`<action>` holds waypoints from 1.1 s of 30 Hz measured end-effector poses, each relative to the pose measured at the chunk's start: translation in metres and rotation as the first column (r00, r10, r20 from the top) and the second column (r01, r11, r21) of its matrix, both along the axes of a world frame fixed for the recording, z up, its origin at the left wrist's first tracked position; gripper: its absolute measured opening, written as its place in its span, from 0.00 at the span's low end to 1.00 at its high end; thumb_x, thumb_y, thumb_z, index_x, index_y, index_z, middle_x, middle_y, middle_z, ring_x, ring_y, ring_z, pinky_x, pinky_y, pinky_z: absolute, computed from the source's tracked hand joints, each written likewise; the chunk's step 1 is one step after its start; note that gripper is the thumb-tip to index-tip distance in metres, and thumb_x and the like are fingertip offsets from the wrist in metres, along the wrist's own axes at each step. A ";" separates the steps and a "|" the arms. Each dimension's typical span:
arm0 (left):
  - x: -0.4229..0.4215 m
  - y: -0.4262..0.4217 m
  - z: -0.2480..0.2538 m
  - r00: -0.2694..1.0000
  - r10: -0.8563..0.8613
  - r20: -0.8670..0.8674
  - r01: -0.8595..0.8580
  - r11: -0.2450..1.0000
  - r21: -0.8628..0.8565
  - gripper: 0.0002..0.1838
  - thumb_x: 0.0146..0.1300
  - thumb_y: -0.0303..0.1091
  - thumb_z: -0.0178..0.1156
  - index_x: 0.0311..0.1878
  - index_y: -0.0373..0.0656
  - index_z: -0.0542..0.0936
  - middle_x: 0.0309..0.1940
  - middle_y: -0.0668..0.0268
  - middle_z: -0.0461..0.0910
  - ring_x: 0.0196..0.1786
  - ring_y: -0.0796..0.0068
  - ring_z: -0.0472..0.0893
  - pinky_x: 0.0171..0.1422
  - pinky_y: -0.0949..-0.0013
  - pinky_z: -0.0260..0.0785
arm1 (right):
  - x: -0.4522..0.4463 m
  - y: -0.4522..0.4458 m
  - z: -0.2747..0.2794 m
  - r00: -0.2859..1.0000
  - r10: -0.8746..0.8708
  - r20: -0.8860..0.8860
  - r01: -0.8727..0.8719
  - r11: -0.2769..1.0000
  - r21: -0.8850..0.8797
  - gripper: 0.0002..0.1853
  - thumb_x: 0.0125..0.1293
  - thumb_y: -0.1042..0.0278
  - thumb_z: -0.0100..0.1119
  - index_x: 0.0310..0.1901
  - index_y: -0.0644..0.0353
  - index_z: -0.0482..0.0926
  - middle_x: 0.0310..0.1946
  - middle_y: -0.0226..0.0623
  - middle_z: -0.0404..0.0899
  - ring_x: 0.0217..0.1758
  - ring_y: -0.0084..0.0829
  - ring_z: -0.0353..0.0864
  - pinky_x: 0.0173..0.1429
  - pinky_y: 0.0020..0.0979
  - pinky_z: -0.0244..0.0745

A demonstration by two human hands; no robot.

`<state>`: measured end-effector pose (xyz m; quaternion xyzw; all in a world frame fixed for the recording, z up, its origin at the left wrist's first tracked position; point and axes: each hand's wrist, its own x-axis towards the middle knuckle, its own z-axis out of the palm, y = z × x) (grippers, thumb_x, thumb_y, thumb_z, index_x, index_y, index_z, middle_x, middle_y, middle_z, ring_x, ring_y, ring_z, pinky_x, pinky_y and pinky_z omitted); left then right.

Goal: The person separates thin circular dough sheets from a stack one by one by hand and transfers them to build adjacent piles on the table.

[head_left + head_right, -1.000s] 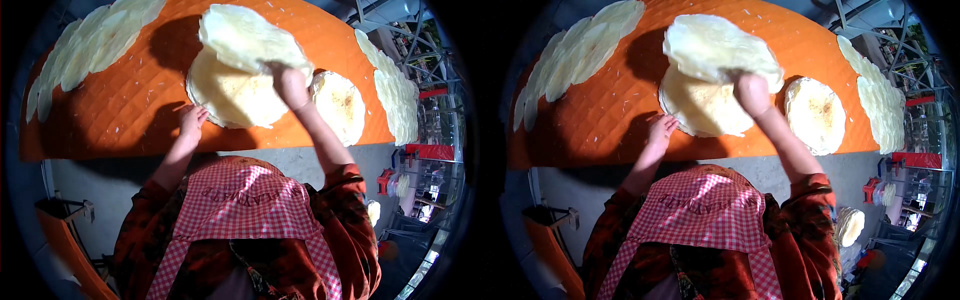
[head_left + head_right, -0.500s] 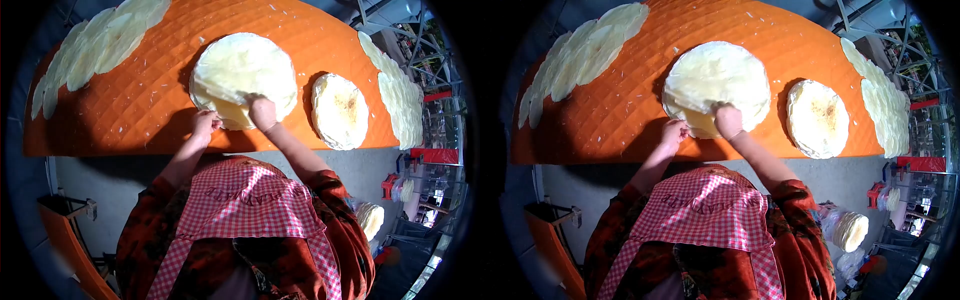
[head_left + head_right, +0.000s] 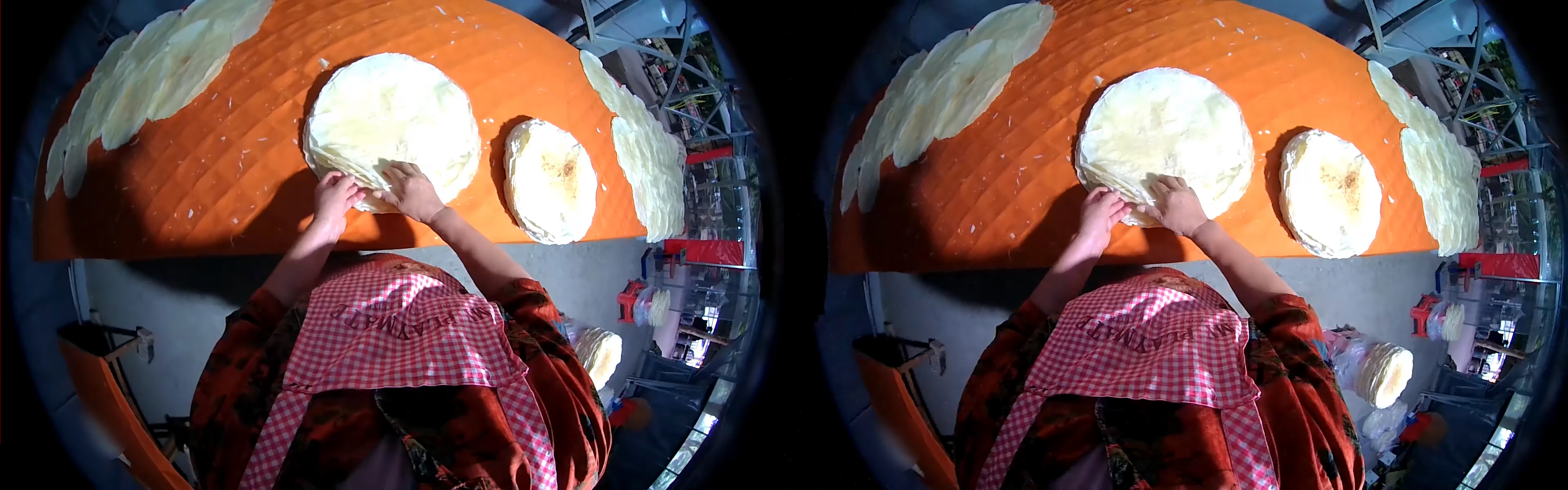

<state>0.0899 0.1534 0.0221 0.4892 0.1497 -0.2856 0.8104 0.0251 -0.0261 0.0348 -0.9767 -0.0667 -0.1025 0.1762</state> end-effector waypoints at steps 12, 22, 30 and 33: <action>-0.019 -0.004 -0.003 0.982 -0.188 0.015 0.186 0.979 0.087 0.18 0.68 0.32 0.52 0.59 0.47 0.63 0.33 0.60 0.78 0.25 0.74 0.78 0.28 0.71 0.72 | 0.008 0.005 0.025 0.975 -0.094 -0.203 0.132 0.973 0.187 0.20 0.57 0.63 0.58 0.52 0.58 0.76 0.42 0.44 0.80 0.44 0.44 0.81 0.47 0.38 0.76; -0.004 -0.015 -0.028 0.647 -0.721 0.247 0.175 0.456 0.873 0.27 0.59 0.22 0.50 0.64 0.41 0.62 0.24 0.56 0.77 0.18 0.66 0.77 0.20 0.63 0.70 | 0.097 -0.088 0.026 0.935 -0.098 -0.340 0.159 0.975 0.154 0.11 0.56 0.62 0.59 0.33 0.61 0.84 0.27 0.43 0.82 0.30 0.38 0.81 0.42 0.39 0.76; -0.003 -0.011 -0.001 0.770 -0.632 0.084 0.454 0.636 0.623 0.28 0.58 0.26 0.50 0.63 0.44 0.61 0.24 0.55 0.77 0.16 0.67 0.75 0.19 0.64 0.68 | 0.233 -0.222 0.346 0.968 -0.213 0.132 0.244 0.921 -0.305 0.14 0.47 0.62 0.66 0.35 0.61 0.84 0.28 0.48 0.82 0.32 0.42 0.83 0.37 0.42 0.76; -0.003 -0.009 0.002 0.778 -0.621 0.092 0.441 0.645 0.624 0.27 0.58 0.25 0.52 0.63 0.42 0.61 0.22 0.58 0.76 0.15 0.69 0.73 0.18 0.66 0.67 | 0.224 -0.202 0.376 0.964 -0.141 0.225 0.229 0.871 -0.435 0.14 0.47 0.62 0.67 0.32 0.62 0.83 0.29 0.49 0.82 0.33 0.44 0.83 0.36 0.42 0.76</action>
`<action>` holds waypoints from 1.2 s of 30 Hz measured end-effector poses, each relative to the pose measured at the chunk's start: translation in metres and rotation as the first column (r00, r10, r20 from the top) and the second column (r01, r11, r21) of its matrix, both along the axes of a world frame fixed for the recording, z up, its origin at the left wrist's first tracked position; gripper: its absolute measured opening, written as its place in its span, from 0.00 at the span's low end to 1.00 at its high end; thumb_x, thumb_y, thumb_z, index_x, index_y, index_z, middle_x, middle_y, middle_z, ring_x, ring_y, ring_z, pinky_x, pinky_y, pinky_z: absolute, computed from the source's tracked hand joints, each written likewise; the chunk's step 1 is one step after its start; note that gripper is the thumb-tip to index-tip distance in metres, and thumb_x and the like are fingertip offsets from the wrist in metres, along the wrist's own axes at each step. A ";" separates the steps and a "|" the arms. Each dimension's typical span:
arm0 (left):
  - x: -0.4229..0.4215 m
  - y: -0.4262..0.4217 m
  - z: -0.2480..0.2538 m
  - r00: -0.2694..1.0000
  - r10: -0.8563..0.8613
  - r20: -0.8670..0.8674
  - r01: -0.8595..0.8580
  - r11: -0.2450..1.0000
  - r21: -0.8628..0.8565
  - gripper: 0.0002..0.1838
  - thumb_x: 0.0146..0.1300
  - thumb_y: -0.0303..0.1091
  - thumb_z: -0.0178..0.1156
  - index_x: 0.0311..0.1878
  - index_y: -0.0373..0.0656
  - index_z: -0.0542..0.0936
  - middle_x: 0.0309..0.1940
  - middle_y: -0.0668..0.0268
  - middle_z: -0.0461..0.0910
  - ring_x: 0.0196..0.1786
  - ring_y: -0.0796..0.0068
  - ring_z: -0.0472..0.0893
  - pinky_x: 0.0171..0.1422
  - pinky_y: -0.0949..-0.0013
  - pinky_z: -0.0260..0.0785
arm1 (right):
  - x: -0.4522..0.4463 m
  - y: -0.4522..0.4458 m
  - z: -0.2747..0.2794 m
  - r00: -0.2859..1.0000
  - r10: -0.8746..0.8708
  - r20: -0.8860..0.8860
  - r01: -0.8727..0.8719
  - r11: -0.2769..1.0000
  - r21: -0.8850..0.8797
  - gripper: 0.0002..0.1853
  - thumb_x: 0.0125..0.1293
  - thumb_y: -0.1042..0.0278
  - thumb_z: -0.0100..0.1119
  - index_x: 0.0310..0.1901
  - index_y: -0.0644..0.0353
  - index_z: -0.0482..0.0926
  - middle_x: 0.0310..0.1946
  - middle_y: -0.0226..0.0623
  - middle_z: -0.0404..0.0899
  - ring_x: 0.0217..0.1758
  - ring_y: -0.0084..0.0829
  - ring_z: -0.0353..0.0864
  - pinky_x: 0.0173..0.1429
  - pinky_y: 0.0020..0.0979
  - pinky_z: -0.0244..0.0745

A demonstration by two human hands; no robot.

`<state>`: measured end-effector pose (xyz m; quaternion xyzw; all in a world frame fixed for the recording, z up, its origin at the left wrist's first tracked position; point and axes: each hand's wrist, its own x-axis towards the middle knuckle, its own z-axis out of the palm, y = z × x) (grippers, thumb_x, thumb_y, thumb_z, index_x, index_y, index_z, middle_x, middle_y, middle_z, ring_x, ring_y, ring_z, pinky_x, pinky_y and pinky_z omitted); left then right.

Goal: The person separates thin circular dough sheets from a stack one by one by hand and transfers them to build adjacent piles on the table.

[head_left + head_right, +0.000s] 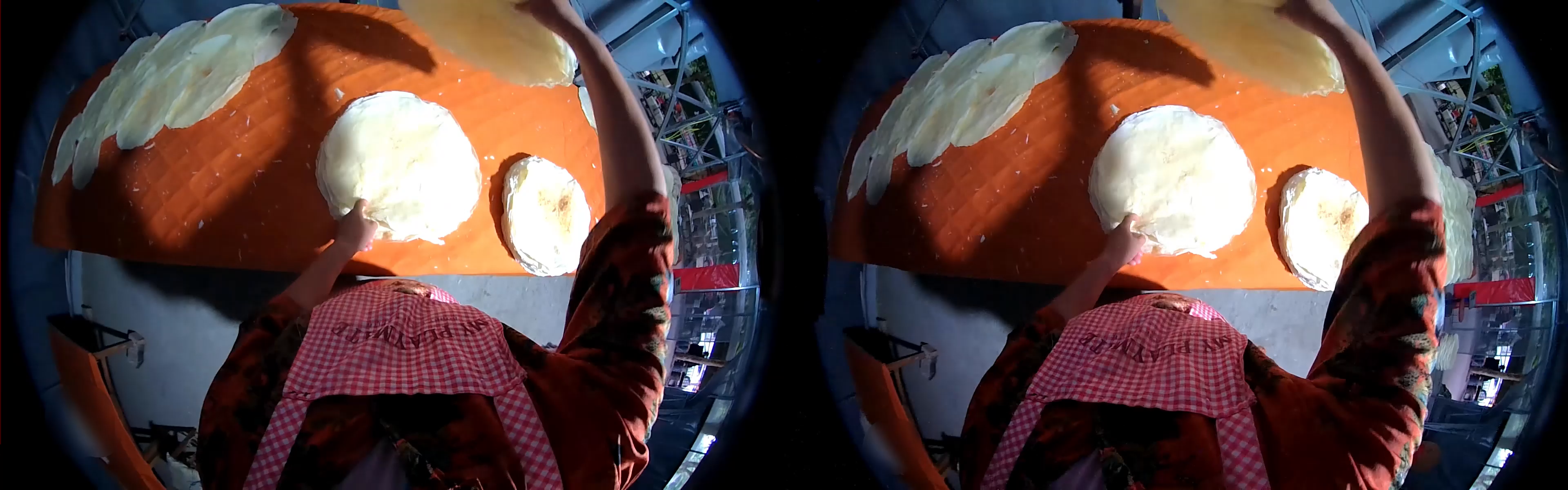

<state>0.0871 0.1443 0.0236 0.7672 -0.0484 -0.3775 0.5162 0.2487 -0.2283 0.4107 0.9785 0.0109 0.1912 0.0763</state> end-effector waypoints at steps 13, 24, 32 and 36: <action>0.016 0.009 -0.027 0.788 0.568 -0.238 -0.616 0.724 -0.310 0.12 0.59 0.27 0.61 0.42 0.37 0.70 0.32 0.63 0.74 0.19 0.77 0.75 0.18 0.75 0.63 | -0.204 0.178 -0.365 0.977 0.057 -0.207 0.017 0.941 0.338 0.13 0.54 0.72 0.52 0.40 0.53 0.84 0.32 0.44 0.82 0.31 0.45 0.81 0.37 0.40 0.77; 0.026 0.008 -0.018 0.773 0.539 -0.336 -0.628 0.725 -0.283 0.03 0.56 0.25 0.57 0.32 0.43 0.73 0.20 0.72 0.70 0.17 0.84 0.65 0.19 0.79 0.55 | -0.222 0.212 -0.379 0.969 0.072 -0.237 -0.033 0.986 0.163 0.19 0.55 0.68 0.53 0.50 0.58 0.73 0.52 0.37 0.72 0.55 0.37 0.71 0.50 0.41 0.72; 0.039 -0.013 -0.005 0.777 0.536 -0.331 -0.628 0.696 -0.348 0.12 0.58 0.28 0.60 0.45 0.38 0.76 0.43 0.62 0.77 0.41 0.70 0.78 0.41 0.65 0.75 | -0.222 0.212 -0.371 0.993 0.120 -0.020 -0.103 0.912 0.397 0.26 0.53 0.64 0.58 0.55 0.59 0.73 0.50 0.47 0.76 0.53 0.42 0.76 0.50 0.41 0.73; 0.040 -0.003 0.008 0.812 0.282 -0.511 -0.582 0.449 -0.678 0.18 0.64 0.37 0.55 0.54 0.39 0.70 0.57 0.55 0.68 0.64 0.55 0.68 0.67 0.49 0.65 | -0.165 0.167 -0.332 0.943 0.049 -0.329 0.084 0.921 0.379 0.08 0.51 0.68 0.57 0.32 0.60 0.80 0.29 0.49 0.80 0.33 0.48 0.79 0.38 0.45 0.75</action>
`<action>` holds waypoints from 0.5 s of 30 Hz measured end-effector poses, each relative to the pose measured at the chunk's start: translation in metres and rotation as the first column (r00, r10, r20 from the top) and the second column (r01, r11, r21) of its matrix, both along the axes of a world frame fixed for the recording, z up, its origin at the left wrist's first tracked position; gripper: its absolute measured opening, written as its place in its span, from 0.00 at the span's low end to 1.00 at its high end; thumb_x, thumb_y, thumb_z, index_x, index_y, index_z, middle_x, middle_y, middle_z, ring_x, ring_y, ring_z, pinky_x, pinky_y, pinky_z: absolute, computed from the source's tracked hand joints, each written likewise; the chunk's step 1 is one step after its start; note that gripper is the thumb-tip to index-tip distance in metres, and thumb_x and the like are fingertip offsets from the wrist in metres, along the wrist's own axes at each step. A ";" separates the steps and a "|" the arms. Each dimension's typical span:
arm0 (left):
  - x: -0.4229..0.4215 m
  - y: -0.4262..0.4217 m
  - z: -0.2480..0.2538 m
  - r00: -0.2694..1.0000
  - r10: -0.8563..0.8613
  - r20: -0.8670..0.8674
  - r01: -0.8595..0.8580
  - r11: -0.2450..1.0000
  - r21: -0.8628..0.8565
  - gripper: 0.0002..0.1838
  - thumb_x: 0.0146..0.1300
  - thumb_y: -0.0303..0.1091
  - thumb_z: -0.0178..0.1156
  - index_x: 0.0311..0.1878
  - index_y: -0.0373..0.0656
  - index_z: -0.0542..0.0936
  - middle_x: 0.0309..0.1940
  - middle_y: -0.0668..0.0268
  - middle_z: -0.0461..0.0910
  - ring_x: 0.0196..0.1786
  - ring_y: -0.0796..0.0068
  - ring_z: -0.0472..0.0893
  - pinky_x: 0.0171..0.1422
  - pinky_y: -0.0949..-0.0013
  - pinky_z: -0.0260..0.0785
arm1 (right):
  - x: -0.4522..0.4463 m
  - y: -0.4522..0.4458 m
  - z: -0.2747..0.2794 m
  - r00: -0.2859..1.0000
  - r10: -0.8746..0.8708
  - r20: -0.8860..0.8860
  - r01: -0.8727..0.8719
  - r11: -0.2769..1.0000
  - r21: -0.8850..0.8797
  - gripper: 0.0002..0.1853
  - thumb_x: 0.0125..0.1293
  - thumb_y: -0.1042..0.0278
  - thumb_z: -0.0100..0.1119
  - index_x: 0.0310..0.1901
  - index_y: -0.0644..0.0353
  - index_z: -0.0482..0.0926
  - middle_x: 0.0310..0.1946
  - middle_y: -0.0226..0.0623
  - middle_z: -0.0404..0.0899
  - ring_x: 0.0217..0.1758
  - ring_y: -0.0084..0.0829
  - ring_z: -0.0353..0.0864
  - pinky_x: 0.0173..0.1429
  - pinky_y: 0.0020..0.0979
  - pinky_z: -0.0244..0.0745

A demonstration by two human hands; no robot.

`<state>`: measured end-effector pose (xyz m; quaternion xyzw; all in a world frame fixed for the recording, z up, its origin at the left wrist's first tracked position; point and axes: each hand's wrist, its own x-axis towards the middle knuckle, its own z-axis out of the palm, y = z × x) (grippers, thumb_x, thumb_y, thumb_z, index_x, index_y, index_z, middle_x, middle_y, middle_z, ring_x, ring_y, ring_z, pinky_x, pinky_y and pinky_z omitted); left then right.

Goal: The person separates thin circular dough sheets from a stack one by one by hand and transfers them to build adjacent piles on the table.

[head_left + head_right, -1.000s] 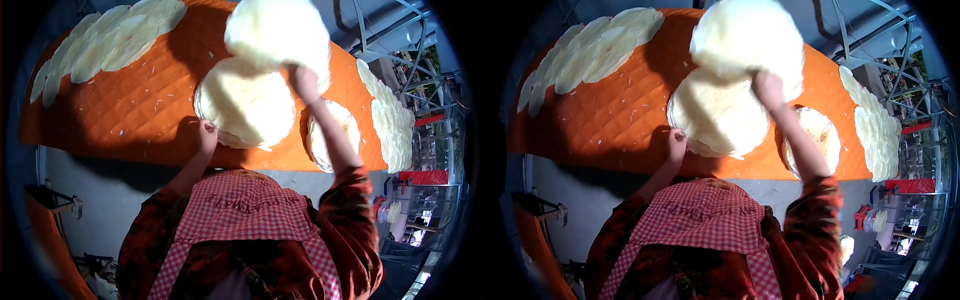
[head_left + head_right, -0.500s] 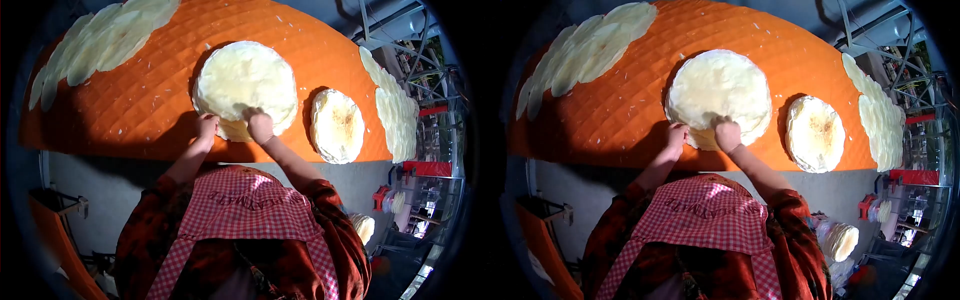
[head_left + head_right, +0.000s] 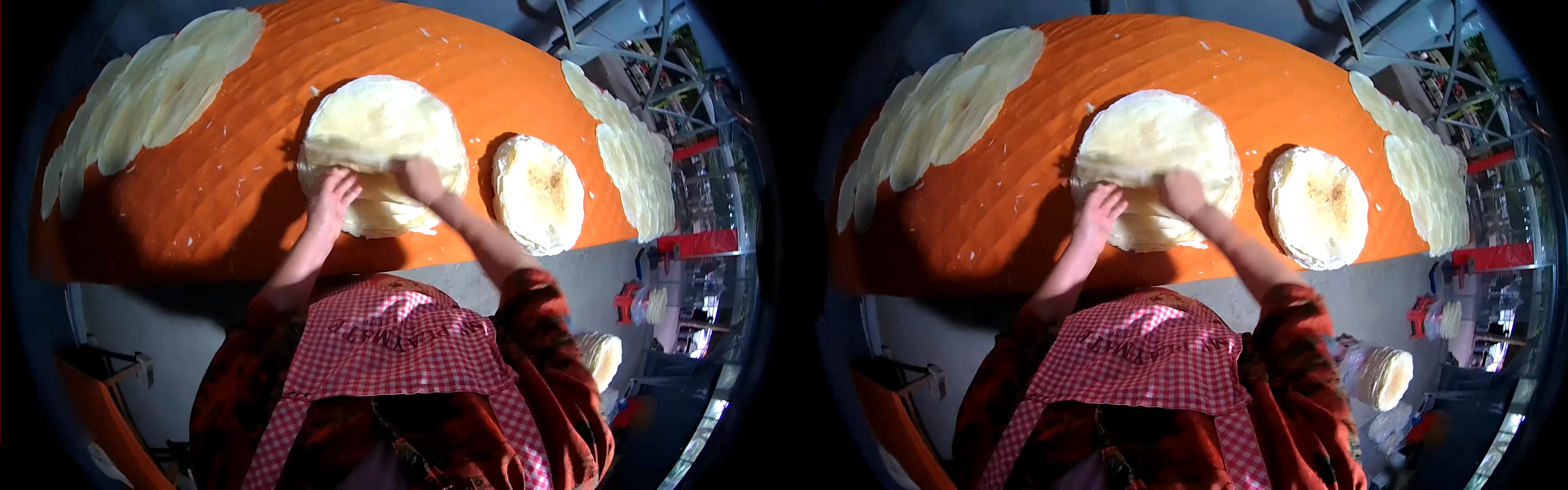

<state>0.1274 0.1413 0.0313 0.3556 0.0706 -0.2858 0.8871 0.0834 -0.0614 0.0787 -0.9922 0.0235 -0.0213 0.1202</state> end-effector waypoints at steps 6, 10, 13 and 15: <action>0.005 0.018 -0.003 0.987 -0.154 0.036 0.133 0.930 0.343 0.31 0.60 0.42 0.62 0.63 0.48 0.61 0.55 0.66 0.67 0.60 0.67 0.68 0.57 0.57 0.65 | 0.039 -0.039 0.267 0.998 -0.019 0.062 0.019 1.000 0.004 0.12 0.54 0.65 0.61 0.38 0.63 0.81 0.30 0.47 0.82 0.29 0.31 0.80 0.38 0.38 0.75; 0.027 0.024 -0.007 0.994 -0.111 -0.013 0.109 0.989 -0.100 0.35 0.61 0.51 0.60 0.66 0.48 0.61 0.60 0.66 0.68 0.60 0.63 0.69 0.62 0.53 0.62 | 0.013 -0.090 0.283 0.993 -0.120 -0.014 0.087 0.628 0.773 0.14 0.55 0.63 0.62 0.38 0.66 0.83 0.28 0.31 0.82 0.29 0.24 0.80 0.38 0.27 0.76; 0.027 0.036 0.025 0.990 -0.140 -0.029 0.128 0.957 -0.260 0.29 0.61 0.46 0.58 0.62 0.42 0.68 0.58 0.62 0.73 0.62 0.62 0.70 0.66 0.55 0.61 | 0.003 -0.135 0.205 0.908 -0.281 -0.311 0.419 0.585 0.695 0.18 0.57 0.61 0.65 0.44 0.67 0.80 0.36 0.37 0.82 0.37 0.27 0.80 0.46 0.30 0.77; 0.027 0.040 0.020 0.988 -0.149 -0.027 0.142 0.972 -0.186 0.26 0.61 0.41 0.56 0.61 0.39 0.69 0.56 0.60 0.74 0.60 0.62 0.71 0.66 0.56 0.63 | -0.015 -0.156 0.104 0.907 -0.208 -0.367 0.413 0.258 0.874 0.19 0.60 0.63 0.63 0.50 0.65 0.78 0.43 0.35 0.80 0.43 0.29 0.79 0.50 0.30 0.75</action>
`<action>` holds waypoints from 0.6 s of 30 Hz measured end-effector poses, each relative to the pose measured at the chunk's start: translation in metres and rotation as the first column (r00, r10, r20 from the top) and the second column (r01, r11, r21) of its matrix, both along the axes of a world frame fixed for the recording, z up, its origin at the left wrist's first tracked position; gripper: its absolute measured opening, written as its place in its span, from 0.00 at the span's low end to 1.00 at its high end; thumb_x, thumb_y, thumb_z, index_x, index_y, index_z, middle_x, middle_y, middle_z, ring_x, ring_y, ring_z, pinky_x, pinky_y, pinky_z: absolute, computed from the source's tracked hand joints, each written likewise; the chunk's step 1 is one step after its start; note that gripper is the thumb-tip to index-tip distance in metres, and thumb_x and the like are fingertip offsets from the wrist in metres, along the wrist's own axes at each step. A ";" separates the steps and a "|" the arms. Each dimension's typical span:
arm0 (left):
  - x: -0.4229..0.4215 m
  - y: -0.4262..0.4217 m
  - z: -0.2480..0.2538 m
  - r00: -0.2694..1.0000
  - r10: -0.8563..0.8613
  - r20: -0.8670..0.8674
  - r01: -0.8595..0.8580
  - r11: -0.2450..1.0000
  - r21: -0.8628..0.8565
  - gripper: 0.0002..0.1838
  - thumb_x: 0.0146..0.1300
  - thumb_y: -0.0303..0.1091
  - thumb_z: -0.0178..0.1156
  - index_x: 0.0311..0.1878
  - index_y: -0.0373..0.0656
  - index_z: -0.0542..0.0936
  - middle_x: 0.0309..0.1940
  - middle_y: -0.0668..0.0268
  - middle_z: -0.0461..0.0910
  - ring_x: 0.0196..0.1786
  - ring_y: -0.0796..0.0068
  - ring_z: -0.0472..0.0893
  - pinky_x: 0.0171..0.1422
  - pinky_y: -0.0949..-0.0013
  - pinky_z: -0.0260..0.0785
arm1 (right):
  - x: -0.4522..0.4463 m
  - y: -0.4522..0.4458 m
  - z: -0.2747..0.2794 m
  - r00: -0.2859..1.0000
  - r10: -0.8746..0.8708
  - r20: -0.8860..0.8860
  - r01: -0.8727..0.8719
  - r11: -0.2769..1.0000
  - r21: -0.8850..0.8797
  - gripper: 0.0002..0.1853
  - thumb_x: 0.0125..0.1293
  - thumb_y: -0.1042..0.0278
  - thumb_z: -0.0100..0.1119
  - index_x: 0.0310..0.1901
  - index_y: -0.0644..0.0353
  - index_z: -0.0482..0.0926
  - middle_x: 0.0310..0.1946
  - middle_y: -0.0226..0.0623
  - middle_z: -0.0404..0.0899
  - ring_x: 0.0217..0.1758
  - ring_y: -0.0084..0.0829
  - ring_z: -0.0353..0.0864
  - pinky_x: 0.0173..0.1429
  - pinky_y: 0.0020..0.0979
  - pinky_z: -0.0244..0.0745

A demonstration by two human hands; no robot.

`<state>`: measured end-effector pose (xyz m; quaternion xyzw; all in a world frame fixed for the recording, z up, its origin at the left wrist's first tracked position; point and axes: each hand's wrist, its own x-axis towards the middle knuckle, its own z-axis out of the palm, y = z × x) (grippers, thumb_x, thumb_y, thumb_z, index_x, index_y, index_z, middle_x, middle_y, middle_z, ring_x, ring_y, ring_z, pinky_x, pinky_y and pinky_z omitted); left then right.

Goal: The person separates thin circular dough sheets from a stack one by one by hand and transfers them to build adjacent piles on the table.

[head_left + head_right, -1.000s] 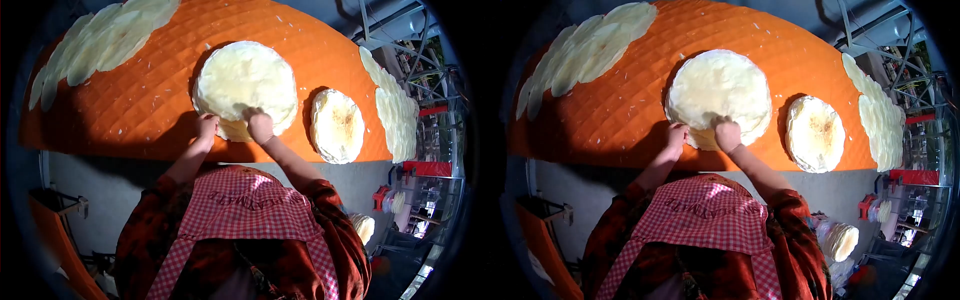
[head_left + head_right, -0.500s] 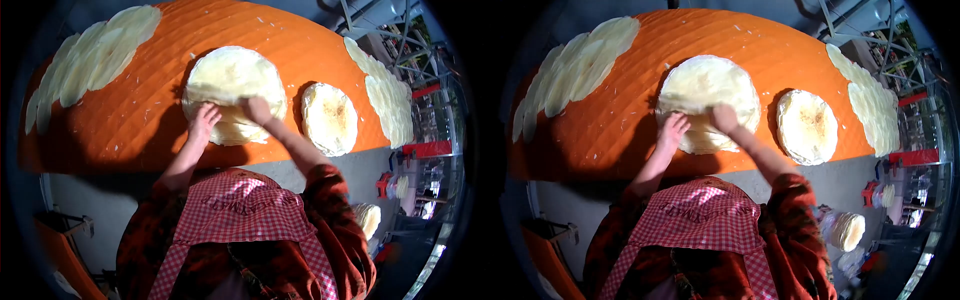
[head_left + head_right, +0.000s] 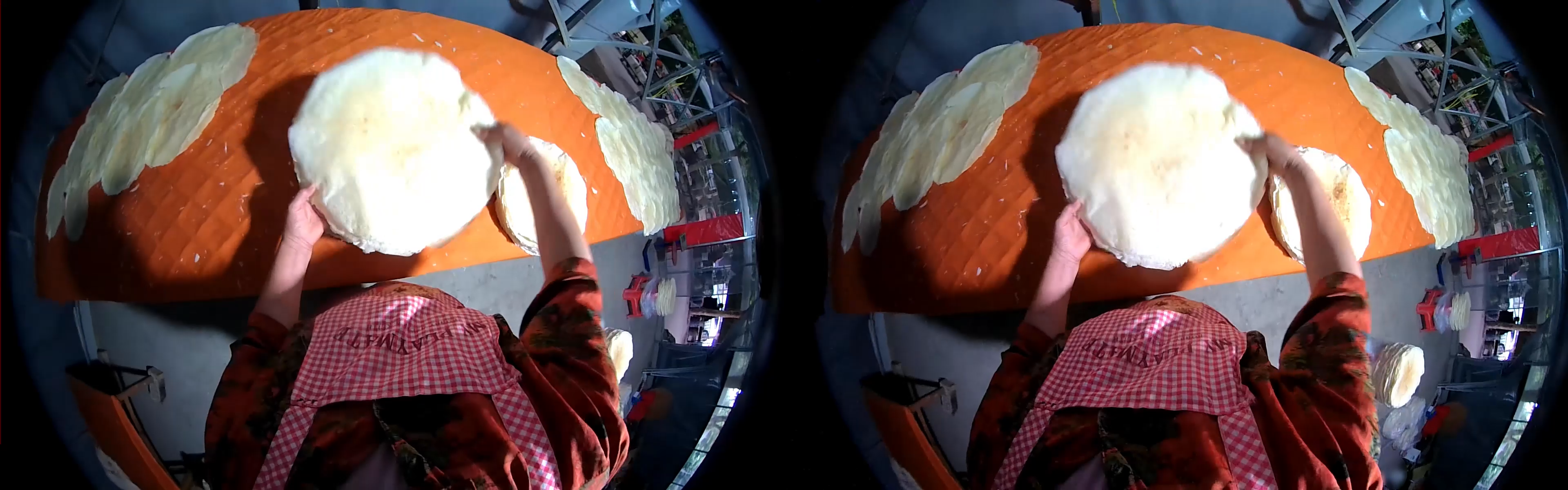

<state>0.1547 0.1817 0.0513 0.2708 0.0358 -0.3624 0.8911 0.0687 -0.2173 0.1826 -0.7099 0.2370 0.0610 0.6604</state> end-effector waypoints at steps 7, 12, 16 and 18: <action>0.008 -0.016 -0.034 0.988 -0.069 -0.135 0.091 0.982 0.163 0.27 0.65 0.43 0.55 0.60 0.32 0.68 0.56 0.53 0.73 0.59 0.60 0.73 0.66 0.60 0.64 | -0.062 0.008 -0.156 0.899 -0.380 -0.217 0.429 0.866 0.256 0.21 0.63 0.58 0.58 0.52 0.62 0.76 0.45 0.33 0.80 0.44 0.35 0.80 0.46 0.40 0.77; 0.018 -0.024 -0.058 0.977 -0.213 -0.020 0.192 0.834 0.517 0.24 0.59 0.26 0.58 0.58 0.27 0.67 0.54 0.49 0.73 0.55 0.59 0.75 0.56 0.60 0.73 | -0.052 0.016 -0.183 0.958 -0.232 -0.169 0.055 0.725 -0.687 0.28 0.64 0.44 0.51 0.50 0.65 0.75 0.40 0.56 0.80 0.40 0.47 0.82 0.46 0.40 0.76; 0.020 -0.017 -0.071 0.974 -0.228 0.012 0.186 0.821 0.540 0.35 0.50 0.14 0.54 0.66 0.34 0.60 0.57 0.51 0.70 0.59 0.54 0.72 0.61 0.54 0.69 | -0.055 0.013 -0.212 0.948 -0.295 -0.116 0.119 0.672 -0.731 0.28 0.57 0.45 0.59 0.42 0.69 0.78 0.37 0.54 0.81 0.43 0.48 0.82 0.47 0.41 0.76; 0.018 -0.023 -0.058 0.966 -0.209 0.150 0.096 0.834 0.543 0.39 0.45 0.12 0.52 0.67 0.34 0.59 0.60 0.51 0.68 0.62 0.53 0.71 0.63 0.54 0.67 | -0.062 0.023 -0.184 0.927 -0.367 0.082 0.331 0.693 -0.640 0.22 0.52 0.54 0.67 0.40 0.65 0.79 0.35 0.51 0.82 0.40 0.44 0.82 0.45 0.41 0.76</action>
